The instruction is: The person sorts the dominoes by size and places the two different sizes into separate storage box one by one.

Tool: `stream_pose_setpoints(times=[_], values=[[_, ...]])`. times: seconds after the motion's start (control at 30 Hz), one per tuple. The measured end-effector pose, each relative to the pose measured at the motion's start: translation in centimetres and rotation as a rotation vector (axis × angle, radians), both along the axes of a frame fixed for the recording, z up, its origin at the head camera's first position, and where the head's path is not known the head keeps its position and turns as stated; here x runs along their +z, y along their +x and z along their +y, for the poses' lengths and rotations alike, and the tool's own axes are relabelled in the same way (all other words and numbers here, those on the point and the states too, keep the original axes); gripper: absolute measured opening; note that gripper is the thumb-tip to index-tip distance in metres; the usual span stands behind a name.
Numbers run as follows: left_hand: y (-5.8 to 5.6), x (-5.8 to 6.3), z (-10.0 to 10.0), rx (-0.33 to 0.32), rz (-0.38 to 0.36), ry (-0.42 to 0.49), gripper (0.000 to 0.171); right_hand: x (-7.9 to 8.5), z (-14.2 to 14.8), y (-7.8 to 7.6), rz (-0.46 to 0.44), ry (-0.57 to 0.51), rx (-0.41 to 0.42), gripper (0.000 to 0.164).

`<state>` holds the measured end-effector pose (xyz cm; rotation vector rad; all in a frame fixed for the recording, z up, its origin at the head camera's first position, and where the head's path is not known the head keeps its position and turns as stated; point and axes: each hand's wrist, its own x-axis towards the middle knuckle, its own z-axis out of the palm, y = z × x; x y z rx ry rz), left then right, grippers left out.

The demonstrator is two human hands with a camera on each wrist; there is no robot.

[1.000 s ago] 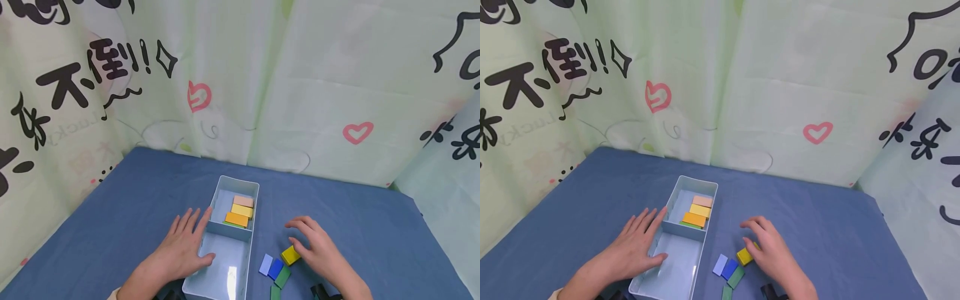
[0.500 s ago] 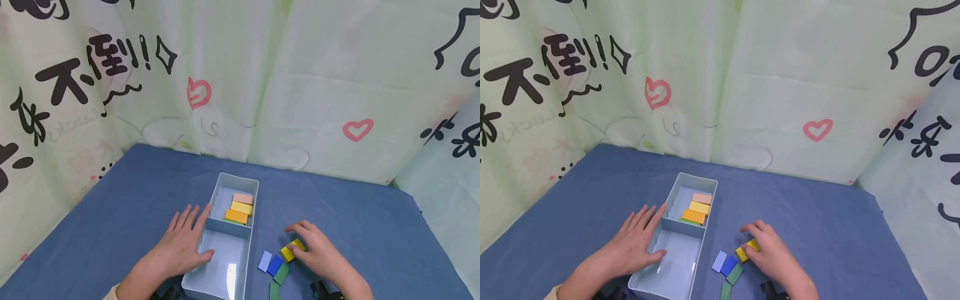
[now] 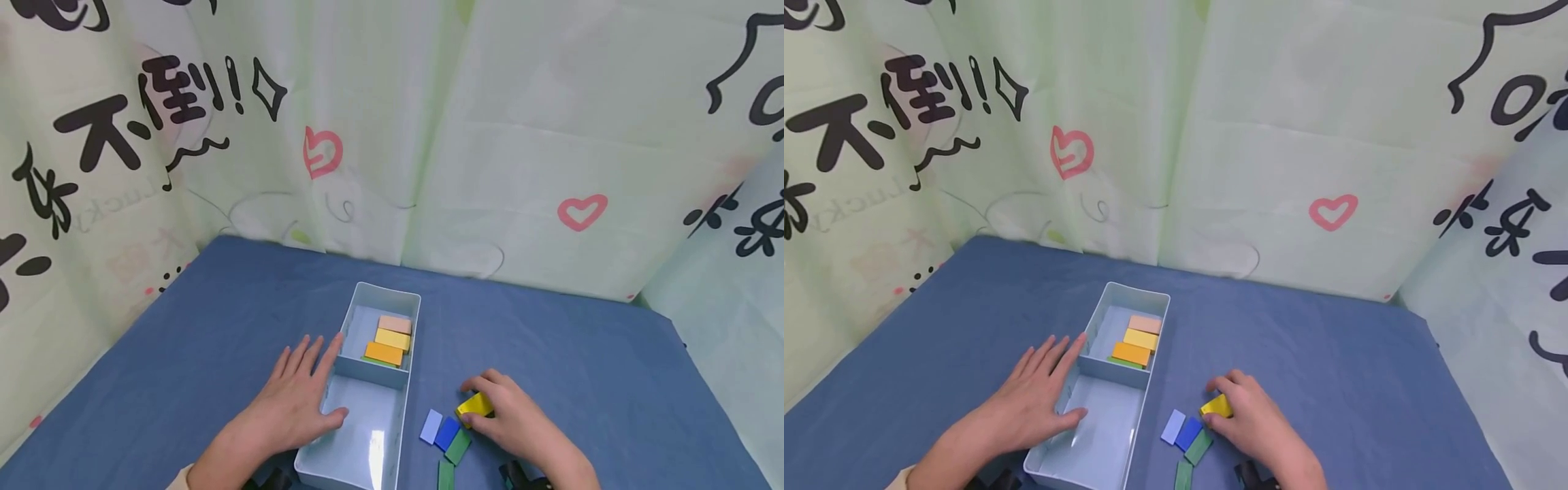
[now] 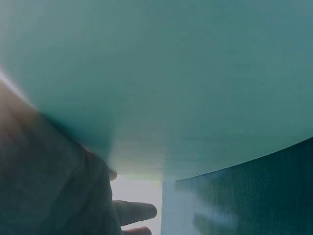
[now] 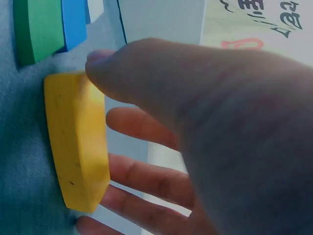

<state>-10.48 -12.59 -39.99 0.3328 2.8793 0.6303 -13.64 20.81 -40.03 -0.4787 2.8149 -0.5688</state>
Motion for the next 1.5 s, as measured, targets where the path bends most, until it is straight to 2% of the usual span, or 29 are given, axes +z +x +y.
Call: stream_pose_setpoints(times=[0.2,0.37,0.6,0.67,1.0,1.5], values=[[0.0,0.0,0.0,-0.003,-0.009,0.006,0.097,-0.4,-0.6,0.1,0.034,0.029,-0.041,0.019],[-0.1,-0.1,0.1,-0.001,-0.014,0.008,0.097,-0.6,-0.9,0.3,0.066,0.044,-0.040,0.016],[-0.1,-0.1,0.0,0.001,-0.020,0.003,0.097,-0.7,-1.1,0.1,0.216,0.060,-0.036,0.020],[-0.1,0.0,0.0,0.001,-0.026,0.001,0.097,-0.8,-1.0,0.1,0.233,0.053,-0.036,0.021],[-0.1,0.0,-0.1,-0.005,-0.023,-0.001,0.097,-1.1,-0.4,-0.3,0.131,0.098,-0.055,0.027],[-0.2,0.0,0.0,-0.002,-0.015,-0.001,0.098,-1.1,-0.8,-0.5,0.155,0.086,-0.054,0.024]])
